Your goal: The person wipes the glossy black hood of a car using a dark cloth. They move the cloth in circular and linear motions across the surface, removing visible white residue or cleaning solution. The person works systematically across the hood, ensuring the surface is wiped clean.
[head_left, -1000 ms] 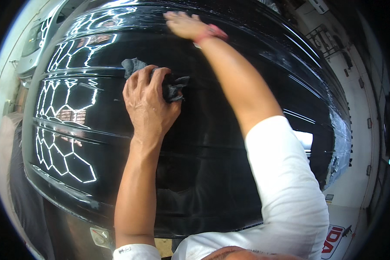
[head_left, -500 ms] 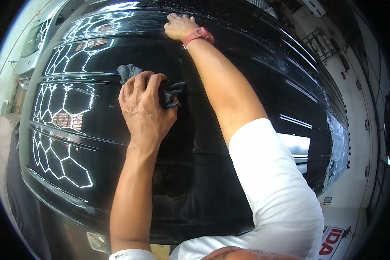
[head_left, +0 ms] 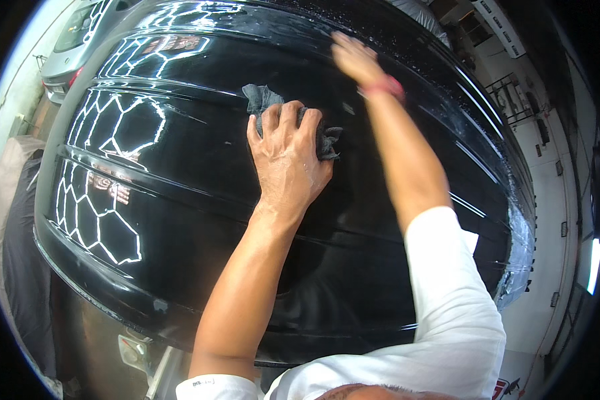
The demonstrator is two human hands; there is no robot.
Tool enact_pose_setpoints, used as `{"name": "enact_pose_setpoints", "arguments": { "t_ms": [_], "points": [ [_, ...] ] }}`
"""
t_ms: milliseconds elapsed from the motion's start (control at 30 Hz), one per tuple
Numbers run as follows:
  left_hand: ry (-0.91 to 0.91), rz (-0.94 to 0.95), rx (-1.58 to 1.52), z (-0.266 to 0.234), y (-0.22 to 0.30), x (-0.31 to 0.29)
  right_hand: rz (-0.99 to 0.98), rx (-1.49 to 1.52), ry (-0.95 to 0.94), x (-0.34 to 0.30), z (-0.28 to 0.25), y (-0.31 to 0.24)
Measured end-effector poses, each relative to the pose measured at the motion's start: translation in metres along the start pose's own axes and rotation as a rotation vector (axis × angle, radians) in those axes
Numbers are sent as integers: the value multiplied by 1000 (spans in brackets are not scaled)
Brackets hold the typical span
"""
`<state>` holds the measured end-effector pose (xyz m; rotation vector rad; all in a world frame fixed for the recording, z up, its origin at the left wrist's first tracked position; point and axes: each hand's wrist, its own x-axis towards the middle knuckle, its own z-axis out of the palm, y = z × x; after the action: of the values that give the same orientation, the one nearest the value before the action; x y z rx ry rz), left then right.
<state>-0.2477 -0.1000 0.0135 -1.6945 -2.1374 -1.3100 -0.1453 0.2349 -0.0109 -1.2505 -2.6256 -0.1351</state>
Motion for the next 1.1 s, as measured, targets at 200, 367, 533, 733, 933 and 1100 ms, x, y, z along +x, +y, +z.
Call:
{"name": "enact_pose_setpoints", "arguments": {
  "t_ms": [200, 367, 533, 733, 933, 1100],
  "points": [
    [-9, 29, -35, -2, -2, -1, -195, 87, -131, 52, 10, -65],
    [35, -15, -65, 0, 6, 1, -31, -79, -101, -130, -72, 152],
    [-3, -36, -65, 5, 8, 1, -95, -154, -74, -117, -63, 133],
    [10, 44, -49, -1, -1, 0, -295, -41, -78, 70, 16, -106],
    [35, -4, -43, -5, -5, 0, -337, 84, -39, -72, -46, 59],
    [22, -34, -60, 3, 2, 3, 124, 141, -66, -148, -84, 141]
  ]
}}
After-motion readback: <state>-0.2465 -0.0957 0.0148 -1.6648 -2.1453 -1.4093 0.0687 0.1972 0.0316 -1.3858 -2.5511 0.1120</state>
